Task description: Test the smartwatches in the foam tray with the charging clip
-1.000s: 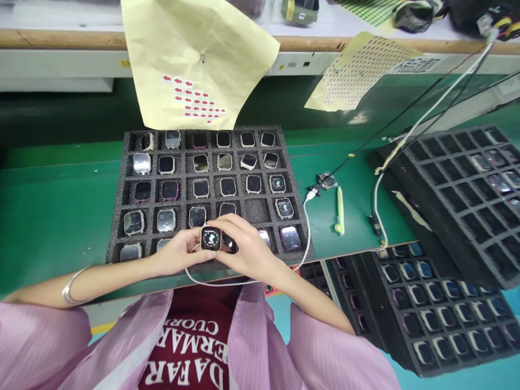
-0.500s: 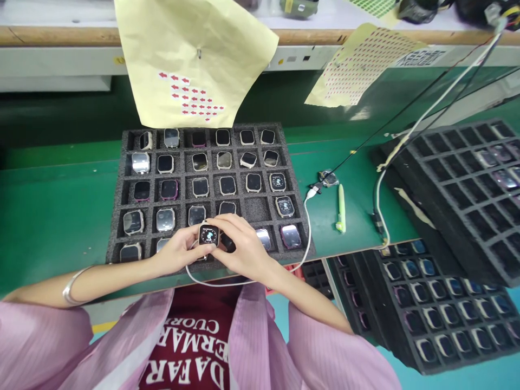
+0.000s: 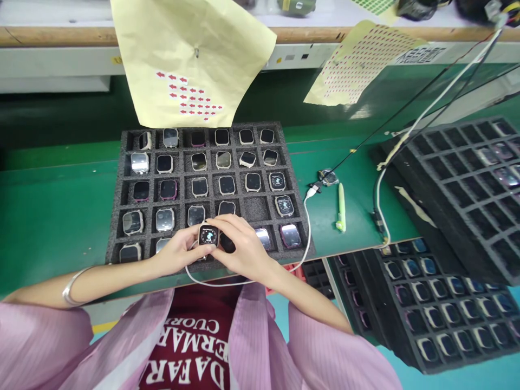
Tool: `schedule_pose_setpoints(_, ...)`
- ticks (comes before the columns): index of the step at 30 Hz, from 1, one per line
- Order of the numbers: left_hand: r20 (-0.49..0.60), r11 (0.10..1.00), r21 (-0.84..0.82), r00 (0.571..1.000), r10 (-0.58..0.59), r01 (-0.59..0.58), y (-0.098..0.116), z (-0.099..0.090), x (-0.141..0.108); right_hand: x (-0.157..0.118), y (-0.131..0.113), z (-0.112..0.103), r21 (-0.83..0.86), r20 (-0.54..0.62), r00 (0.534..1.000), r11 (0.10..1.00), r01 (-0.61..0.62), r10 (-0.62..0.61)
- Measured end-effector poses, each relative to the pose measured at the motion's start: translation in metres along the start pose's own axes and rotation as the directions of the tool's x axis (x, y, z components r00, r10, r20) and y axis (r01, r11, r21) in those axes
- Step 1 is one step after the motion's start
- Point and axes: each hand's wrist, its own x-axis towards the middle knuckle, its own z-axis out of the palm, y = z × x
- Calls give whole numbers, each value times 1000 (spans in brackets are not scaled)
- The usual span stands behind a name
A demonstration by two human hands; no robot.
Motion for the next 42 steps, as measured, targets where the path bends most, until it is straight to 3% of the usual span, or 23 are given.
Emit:
schedule_pose_setpoints(11,-15,1000,18,1000,0,1,-3,1,1,-1,3,-2,52,22,1000,998,-16,15)
schedule_pose_setpoints(19,-6,1000,-2,1000,-8,8,-4,1,0,-2,0,-6,-14,3,999,999,38,-38)
schedule_pose_setpoints(25,-17,999,-48,1000,4,-5,-2,2,1,-1,2,-5,-57,56,998,998,25,-22)
schedule_pose_setpoints(33,-65,1000,4,998,3,-3,-2,0,3,5,7,-1,-59,95,995,998,32,-27)
schedule_pose_setpoints(42,-29,998,59,1000,12,-11,2,-1,2,1,4,-2,-103,132,991,995,17,-3)
